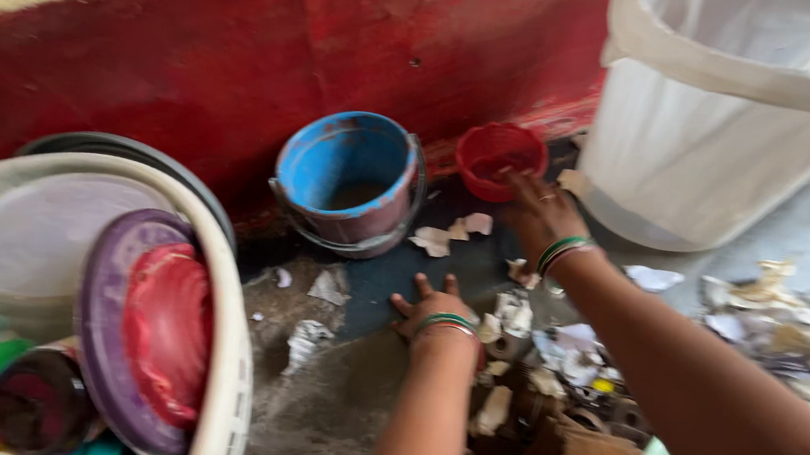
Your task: The person sorts through a pile of mixed recyclables on the floor, picking up bottle caps, plastic containers, and metal pieces. They place the sorted items into a white basket and a blue bucket.
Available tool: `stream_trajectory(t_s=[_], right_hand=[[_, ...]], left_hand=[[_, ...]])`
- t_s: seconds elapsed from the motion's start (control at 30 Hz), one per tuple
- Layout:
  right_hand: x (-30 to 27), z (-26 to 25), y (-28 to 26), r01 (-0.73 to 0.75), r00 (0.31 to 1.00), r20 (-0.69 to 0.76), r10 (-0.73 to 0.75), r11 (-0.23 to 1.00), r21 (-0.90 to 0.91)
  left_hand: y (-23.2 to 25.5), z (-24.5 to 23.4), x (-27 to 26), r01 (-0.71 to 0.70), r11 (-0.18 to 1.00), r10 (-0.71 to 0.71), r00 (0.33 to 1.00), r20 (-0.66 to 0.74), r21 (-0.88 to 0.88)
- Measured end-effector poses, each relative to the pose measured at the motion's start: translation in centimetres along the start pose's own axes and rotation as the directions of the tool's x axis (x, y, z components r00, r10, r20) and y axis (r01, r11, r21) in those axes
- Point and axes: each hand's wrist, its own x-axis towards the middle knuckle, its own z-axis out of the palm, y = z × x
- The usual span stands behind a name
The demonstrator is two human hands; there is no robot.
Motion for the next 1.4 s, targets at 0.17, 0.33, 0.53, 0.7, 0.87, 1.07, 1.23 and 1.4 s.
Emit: stream_trajectory(t_s=[0.17,0.33,0.53,0.7,0.87,1.07,1.23,1.4], right_hand=[[0.8,-0.3,0.6,0.006,0.982,0.190,0.018,0.992,-0.129],[-3.5,0.6,0.5,0.160,0.986,0.023,-0.165,0.976,0.145],[-7.4,-4.6,0.5,0.154,0.988,-0.079,-0.136,0.942,0.299],[-6.6,-7.9,-3.1,0.214,0.970,-0.215,-0.116,0.830,0.515],[-7.5,-10.7,-4.6,0.164,0.984,-0.153,-0.086,0.762,0.627],[-11.3,-18.8,-7.3,0.042,0.982,-0.139,0.130,0.566,0.824],[-11.9,-27.4,-11.0,0.360,0.925,-0.317,0.211,-0.216,0.907],[-11.8,-31.0,-17.0,0.232,0.966,-0.112,0.235,-0.584,0.777]], left_hand=[[-0.2,0.1,-0.4,-0.020,0.998,0.024,0.998,-0.062,0.060],[-3.6,1.3,-4.2,-0.235,0.972,0.210,0.901,-0.379,-0.020],[-10.6,1.5,-8.2,-0.183,0.928,-0.193,0.509,-0.839,-0.324],[-11.5,2.0,-4.6,0.034,0.854,-0.408,0.663,-0.627,-0.519],[-8.3,7.8,-3.0,-0.438,0.878,0.165,0.655,-0.737,-0.192],[-8.2,5.8,-8.9,-0.544,0.782,0.275,0.740,-0.614,-0.305],[-10.0,-1.6,-15.5,-0.674,0.682,0.122,0.488,-0.864,-0.285],[-12.0,-6.1,-20.2,-0.861,0.482,0.030,0.201,-0.979,-0.162]])
